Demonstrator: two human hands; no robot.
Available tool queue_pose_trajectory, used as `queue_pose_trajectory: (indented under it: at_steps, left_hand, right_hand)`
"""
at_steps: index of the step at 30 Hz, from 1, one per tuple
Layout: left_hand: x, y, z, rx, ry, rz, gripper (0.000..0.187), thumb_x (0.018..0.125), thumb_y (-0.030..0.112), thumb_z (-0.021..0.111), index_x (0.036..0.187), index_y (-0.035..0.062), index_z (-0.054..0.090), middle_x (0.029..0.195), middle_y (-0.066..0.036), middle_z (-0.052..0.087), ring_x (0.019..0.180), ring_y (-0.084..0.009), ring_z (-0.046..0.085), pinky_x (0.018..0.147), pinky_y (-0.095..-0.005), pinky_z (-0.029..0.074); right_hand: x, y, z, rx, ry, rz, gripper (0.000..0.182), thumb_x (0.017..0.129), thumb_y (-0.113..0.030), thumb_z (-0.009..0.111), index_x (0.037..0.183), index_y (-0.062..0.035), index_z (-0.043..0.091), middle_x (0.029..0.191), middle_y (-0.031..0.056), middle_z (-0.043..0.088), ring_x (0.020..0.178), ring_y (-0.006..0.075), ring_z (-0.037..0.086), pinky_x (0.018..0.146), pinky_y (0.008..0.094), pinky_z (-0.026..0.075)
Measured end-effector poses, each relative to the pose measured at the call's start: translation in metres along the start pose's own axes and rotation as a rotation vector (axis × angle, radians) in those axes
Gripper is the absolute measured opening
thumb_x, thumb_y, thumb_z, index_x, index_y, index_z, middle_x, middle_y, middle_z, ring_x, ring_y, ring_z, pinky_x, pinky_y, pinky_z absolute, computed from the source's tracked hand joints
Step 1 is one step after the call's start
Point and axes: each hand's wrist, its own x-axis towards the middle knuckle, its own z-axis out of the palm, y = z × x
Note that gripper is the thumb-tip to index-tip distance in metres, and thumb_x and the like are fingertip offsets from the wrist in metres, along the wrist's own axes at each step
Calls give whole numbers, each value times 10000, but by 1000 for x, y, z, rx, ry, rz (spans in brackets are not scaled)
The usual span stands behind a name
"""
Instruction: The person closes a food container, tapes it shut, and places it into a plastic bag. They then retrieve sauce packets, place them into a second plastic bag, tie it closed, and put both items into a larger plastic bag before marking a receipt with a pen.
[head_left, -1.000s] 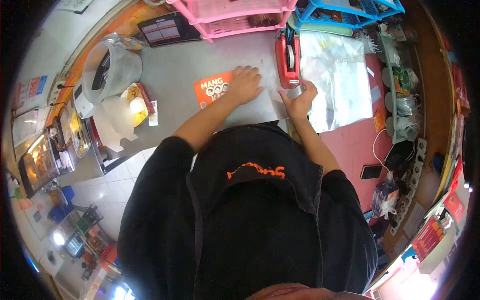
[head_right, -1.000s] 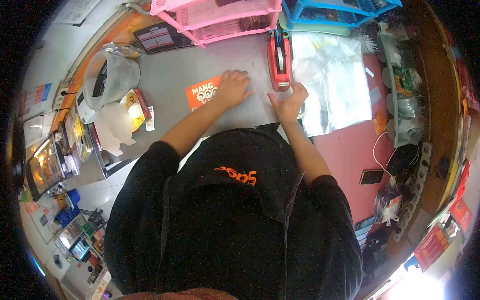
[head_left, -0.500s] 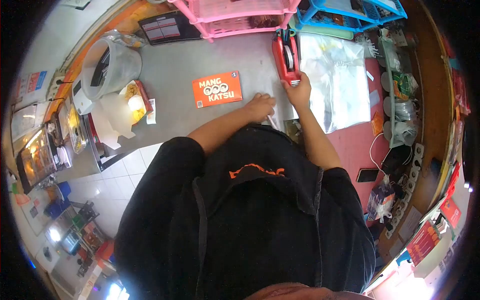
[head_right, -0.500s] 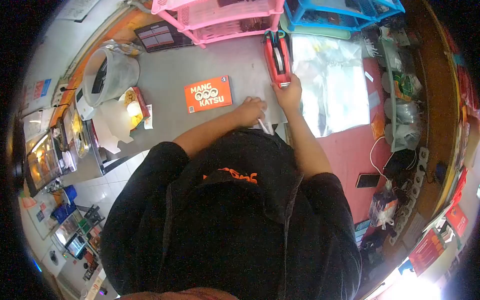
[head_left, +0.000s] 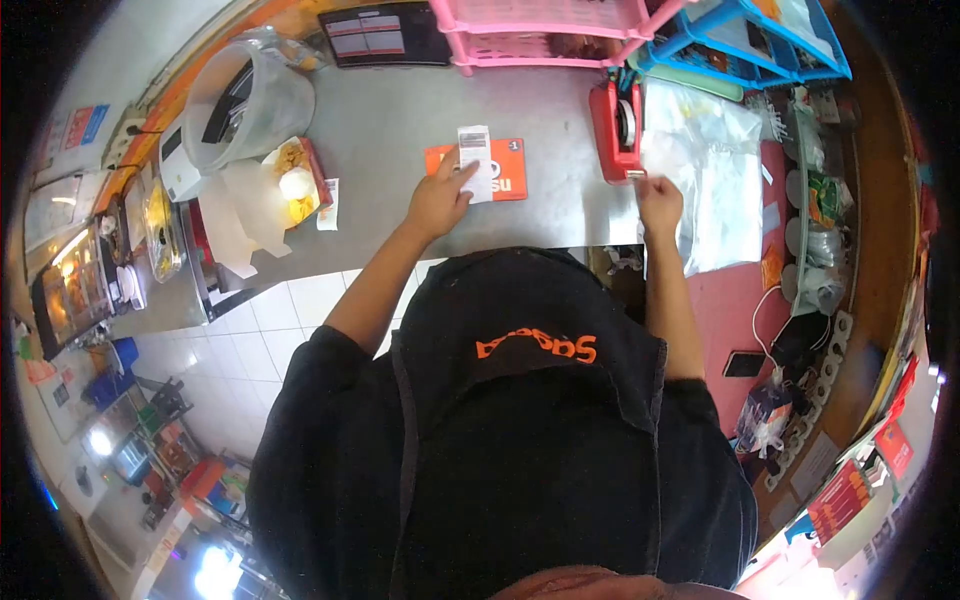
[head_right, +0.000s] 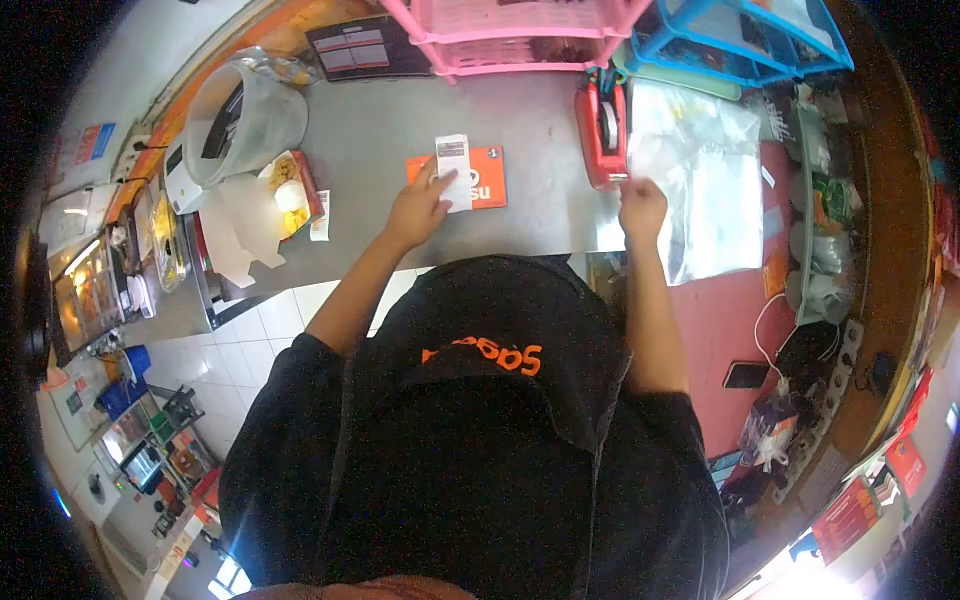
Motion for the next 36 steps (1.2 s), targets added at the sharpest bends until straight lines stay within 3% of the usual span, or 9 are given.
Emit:
queue_pose_trajectory:
  at_steps: [8,13,14,19,23,27,30,34,36]
  left_hand:
    - [-5,-15,-6,161,82,-113,729,713,373,777,1379,284,494,1556,-189,162,1386,-388,227,1081,-553,223]
    - [4,-32,-8,120,20,-92,799,665,441,800,1386,321,479,1581,-196,73,1443,-410,88,1129,-588,100]
    - [7,-37,-8,89,32,-83,808,656,433,807,1385,317,481,1575,-204,90,1436,-424,102,1129,-588,106]
    - [9,-42,-6,-15,-21,-103,873,615,432,830,1399,324,463,1568,-186,152,1424,-442,142,1136,-574,130]
    - [10,-46,-6,-73,-64,-117,928,603,459,832,1424,338,419,1558,-138,201,1428,-398,166,1130,-585,167]
    - [9,-56,-1,-73,-38,-69,917,623,488,819,1430,340,410,1560,-138,189,1423,-393,178,1129,-601,165]
    - [6,-56,2,-22,10,-8,888,669,526,777,1446,342,388,1565,-141,171,1428,-386,172,1131,-616,149]
    - [-7,-60,1,103,150,155,843,722,554,712,1455,287,395,1561,-177,180,1426,-398,178,1138,-596,138]
    - [-20,-57,-5,162,131,202,823,736,561,686,1449,251,417,1550,-200,206,1421,-409,189,1139,-585,141]
  right_hand:
    - [-5,33,18,134,17,174,197,851,-136,667,686,-53,598,618,-7,551,564,73,434,529,248,334]
    - [3,107,13,-401,-3,57,181,871,-175,662,758,-35,652,637,28,630,640,116,594,616,281,476]
    - [2,125,23,-266,-31,-90,166,875,-169,669,786,-29,658,656,30,635,640,117,589,616,278,473]
    - [-51,-44,126,-51,-445,-452,132,883,-118,659,857,8,630,709,57,587,671,101,526,633,274,450]
    - [-66,-110,206,-430,-779,-570,320,835,-362,657,981,-82,700,887,149,694,829,298,669,731,396,511]
    - [-74,-129,219,-1001,-607,-366,515,746,-531,700,1043,-111,690,937,114,714,902,263,688,767,395,529]
    - [-62,-121,184,-1013,-473,-294,480,762,-526,706,931,-77,681,914,93,704,878,263,676,763,427,499]
    - [-72,-85,160,-800,-266,-923,362,813,-412,675,1055,-145,645,1140,56,622,1060,264,577,828,470,457]
    - [-95,-81,153,-906,-524,-1000,568,862,-435,608,1362,-186,504,1442,146,383,1339,326,362,1064,568,308]
